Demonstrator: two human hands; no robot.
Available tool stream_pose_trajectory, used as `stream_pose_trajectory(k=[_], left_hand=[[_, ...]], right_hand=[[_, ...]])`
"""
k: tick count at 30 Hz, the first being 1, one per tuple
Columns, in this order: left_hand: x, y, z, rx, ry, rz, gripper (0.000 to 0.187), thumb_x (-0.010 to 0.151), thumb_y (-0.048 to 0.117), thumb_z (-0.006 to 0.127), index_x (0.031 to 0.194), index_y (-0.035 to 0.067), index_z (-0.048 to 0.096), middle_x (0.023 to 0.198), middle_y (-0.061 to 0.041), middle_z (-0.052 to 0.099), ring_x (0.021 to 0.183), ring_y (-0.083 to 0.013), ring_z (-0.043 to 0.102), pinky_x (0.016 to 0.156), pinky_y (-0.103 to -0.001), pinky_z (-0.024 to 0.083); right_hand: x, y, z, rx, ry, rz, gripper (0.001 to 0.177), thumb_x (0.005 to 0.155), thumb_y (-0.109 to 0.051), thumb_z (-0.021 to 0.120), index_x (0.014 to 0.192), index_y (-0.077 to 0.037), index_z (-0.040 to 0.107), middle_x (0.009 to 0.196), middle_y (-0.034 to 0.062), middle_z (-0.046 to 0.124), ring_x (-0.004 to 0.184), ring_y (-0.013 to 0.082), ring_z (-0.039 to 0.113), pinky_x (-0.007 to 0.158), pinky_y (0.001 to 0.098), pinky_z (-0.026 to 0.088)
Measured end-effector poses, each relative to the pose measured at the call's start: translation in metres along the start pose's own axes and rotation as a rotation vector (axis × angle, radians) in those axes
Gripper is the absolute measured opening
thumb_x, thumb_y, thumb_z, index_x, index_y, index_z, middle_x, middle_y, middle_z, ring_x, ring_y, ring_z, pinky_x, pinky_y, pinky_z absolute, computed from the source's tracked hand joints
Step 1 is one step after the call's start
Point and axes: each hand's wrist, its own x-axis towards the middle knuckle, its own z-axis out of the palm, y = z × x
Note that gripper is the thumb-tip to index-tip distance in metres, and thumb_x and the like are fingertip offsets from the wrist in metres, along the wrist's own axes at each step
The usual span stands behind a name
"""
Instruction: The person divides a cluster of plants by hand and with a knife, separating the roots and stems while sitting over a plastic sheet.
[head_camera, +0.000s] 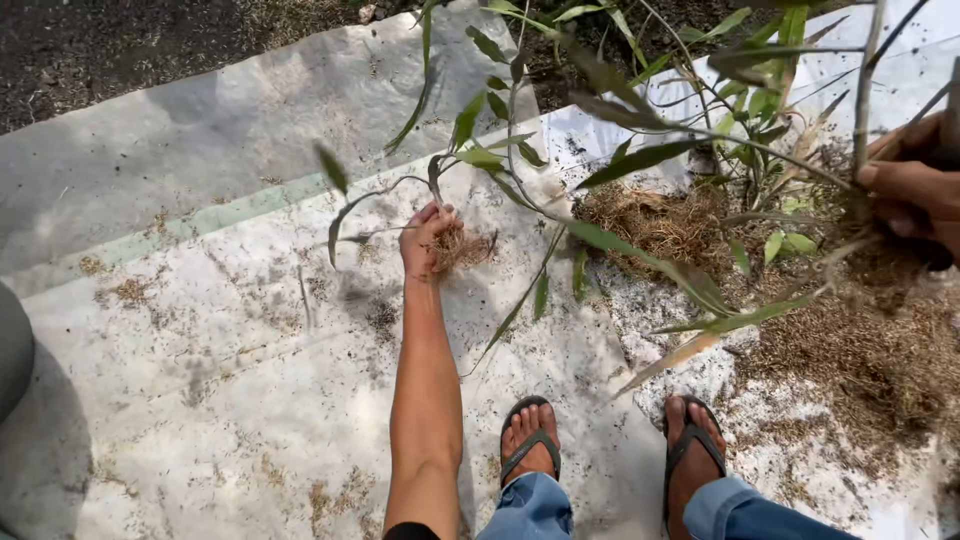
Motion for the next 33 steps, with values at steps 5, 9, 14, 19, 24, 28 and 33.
stream_pose_trajectory(k=[5,9,14,19,24,28,33], left_hand=[[0.140,-0.085,-0.038,0.629,0.169,0.029,0.039,0.072,0.033,0.091,0.102,0.009,0.082,0.092,-0.002,0.079,0.083,-0.0081,0.068,0.074,-0.026,0.053],[0.014,-0.010,0.005,0.602,0.252,-0.178,0.095,0.079,0.042,0.086,0.147,-0.008,0.041,0.144,-0.022,0.055,0.127,-0.0422,0.058,0.107,-0.058,0.054],[-0.115,0.004,0.031,1.183,0.016,0.532,0.019,0.095,0.018,0.061,0.111,0.011,0.068,0.105,-0.010,0.056,0.102,-0.0289,0.062,0.093,-0.047,0.049],[-0.247,-0.007,0.169,1.376,-0.891,0.479,0.045,0.089,0.047,0.074,0.121,0.016,0.070,0.113,-0.011,0.069,0.110,-0.0336,0.067,0.096,-0.050,0.053],[-0.319,-0.027,0.276,0.883,-0.916,0.173,0.068,0.097,0.042,0.069,0.150,0.004,0.049,0.125,-0.027,0.066,0.122,-0.0421,0.064,0.104,-0.055,0.049],[-0.309,-0.076,0.296,0.480,-0.849,0.059,0.061,0.086,0.027,0.082,0.132,-0.004,0.058,0.112,-0.024,0.063,0.111,-0.0339,0.063,0.102,-0.046,0.050],[-0.297,-0.113,0.316,0.195,-0.837,-0.165,0.035,0.093,0.017,0.072,0.122,0.009,0.055,0.106,-0.010,0.058,0.105,-0.0258,0.058,0.100,-0.046,0.045]], right_hand=[[-0.056,-0.064,-0.001,-0.080,0.081,0.083,0.014,0.100,-0.009,0.074,0.100,0.001,0.064,0.056,0.0143,0.049,0.046,0.0185,0.040,0.043,0.0294,0.028],[-0.078,-0.064,-0.006,-0.083,0.017,0.370,0.015,0.107,-0.019,0.063,0.107,-0.004,0.067,0.071,0.0138,0.059,0.053,0.0217,0.043,0.049,0.0338,0.032],[-0.091,-0.016,0.000,0.488,0.291,0.123,0.019,0.088,-0.002,0.078,0.100,0.007,0.066,0.061,0.0092,0.055,0.043,0.0099,0.052,0.037,0.0201,0.035],[-0.099,0.011,0.005,0.747,0.368,0.082,0.019,0.089,-0.003,0.077,0.102,0.002,0.064,0.064,0.0041,0.053,0.043,0.0067,0.052,0.032,0.0161,0.035],[-0.110,0.030,0.012,0.829,0.385,0.075,0.018,0.090,-0.003,0.077,0.102,0.001,0.064,0.066,0.0055,0.055,0.042,0.0074,0.052,0.031,0.0163,0.038],[-0.122,0.035,-0.022,0.587,0.318,0.113,0.024,0.089,-0.005,0.079,0.109,0.003,0.069,0.082,0.0138,0.064,0.057,0.0140,0.058,0.046,0.0231,0.048],[-0.146,0.077,-0.030,-0.021,0.143,0.079,0.032,0.093,-0.005,0.072,0.125,0.000,0.068,0.113,0.0258,0.067,0.106,0.0387,0.070,0.096,0.0466,0.060]])
